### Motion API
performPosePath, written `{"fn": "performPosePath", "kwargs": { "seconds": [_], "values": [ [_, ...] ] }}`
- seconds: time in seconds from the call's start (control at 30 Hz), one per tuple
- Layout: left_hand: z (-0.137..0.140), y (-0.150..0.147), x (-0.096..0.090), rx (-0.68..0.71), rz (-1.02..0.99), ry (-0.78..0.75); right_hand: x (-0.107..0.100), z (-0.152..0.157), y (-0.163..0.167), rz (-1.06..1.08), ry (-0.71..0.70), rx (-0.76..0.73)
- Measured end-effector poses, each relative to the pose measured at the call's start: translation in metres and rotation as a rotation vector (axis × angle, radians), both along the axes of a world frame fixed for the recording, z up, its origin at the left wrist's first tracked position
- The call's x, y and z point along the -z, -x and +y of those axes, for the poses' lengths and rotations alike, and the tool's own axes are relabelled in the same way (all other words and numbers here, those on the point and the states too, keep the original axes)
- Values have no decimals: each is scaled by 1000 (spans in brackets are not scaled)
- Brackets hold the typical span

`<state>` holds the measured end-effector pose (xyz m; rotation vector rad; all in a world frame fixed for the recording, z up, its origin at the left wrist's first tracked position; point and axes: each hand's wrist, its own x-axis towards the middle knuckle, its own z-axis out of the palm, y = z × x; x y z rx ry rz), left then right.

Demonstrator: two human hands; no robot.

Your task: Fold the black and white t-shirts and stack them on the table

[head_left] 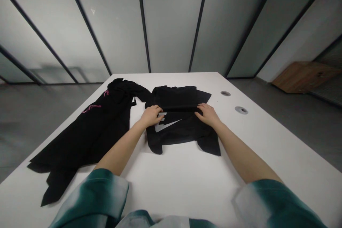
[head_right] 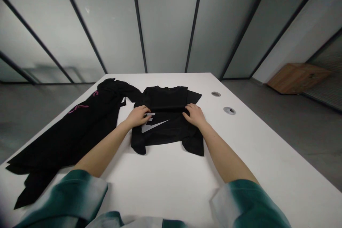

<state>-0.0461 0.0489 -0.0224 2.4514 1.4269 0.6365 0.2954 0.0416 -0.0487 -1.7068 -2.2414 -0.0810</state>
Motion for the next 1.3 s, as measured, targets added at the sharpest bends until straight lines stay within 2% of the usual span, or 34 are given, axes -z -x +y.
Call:
{"fn": "performPosePath", "kwargs": {
  "seconds": [0.07,0.13,0.33,0.4,0.47,0.57,0.63,0.73,0.87,1.0,1.1,1.2,1.3],
  "values": [
    [1,-1,9,88,-44,11,2,1,1,1,19,-112],
    [2,-1,17,102,-65,65,1,2,3,-9,43,-111],
    [2,1,14,-102,-153,103,-8,1,5,38,-15,201],
    [2,2,14,-103,-112,42,-6,1,2,66,-34,184],
    [3,4,18,-31,-59,-16,0,2,1,69,-23,107],
    [6,7,28,6,-24,36,10,5,0,57,48,58],
    [9,9,34,-31,-20,87,15,9,-2,86,99,141],
    [12,11,39,-82,8,75,16,13,-10,172,113,338],
    [10,9,34,-114,163,87,9,12,-23,211,85,554],
    [3,4,23,-131,324,111,0,7,-28,156,80,649],
    [-1,1,17,-142,376,99,-5,6,-34,168,23,709],
    [-3,-1,13,-161,406,80,-9,14,-50,187,-30,664],
    [-5,-2,10,-181,409,69,-10,29,-67,132,94,440]
  ]
}}
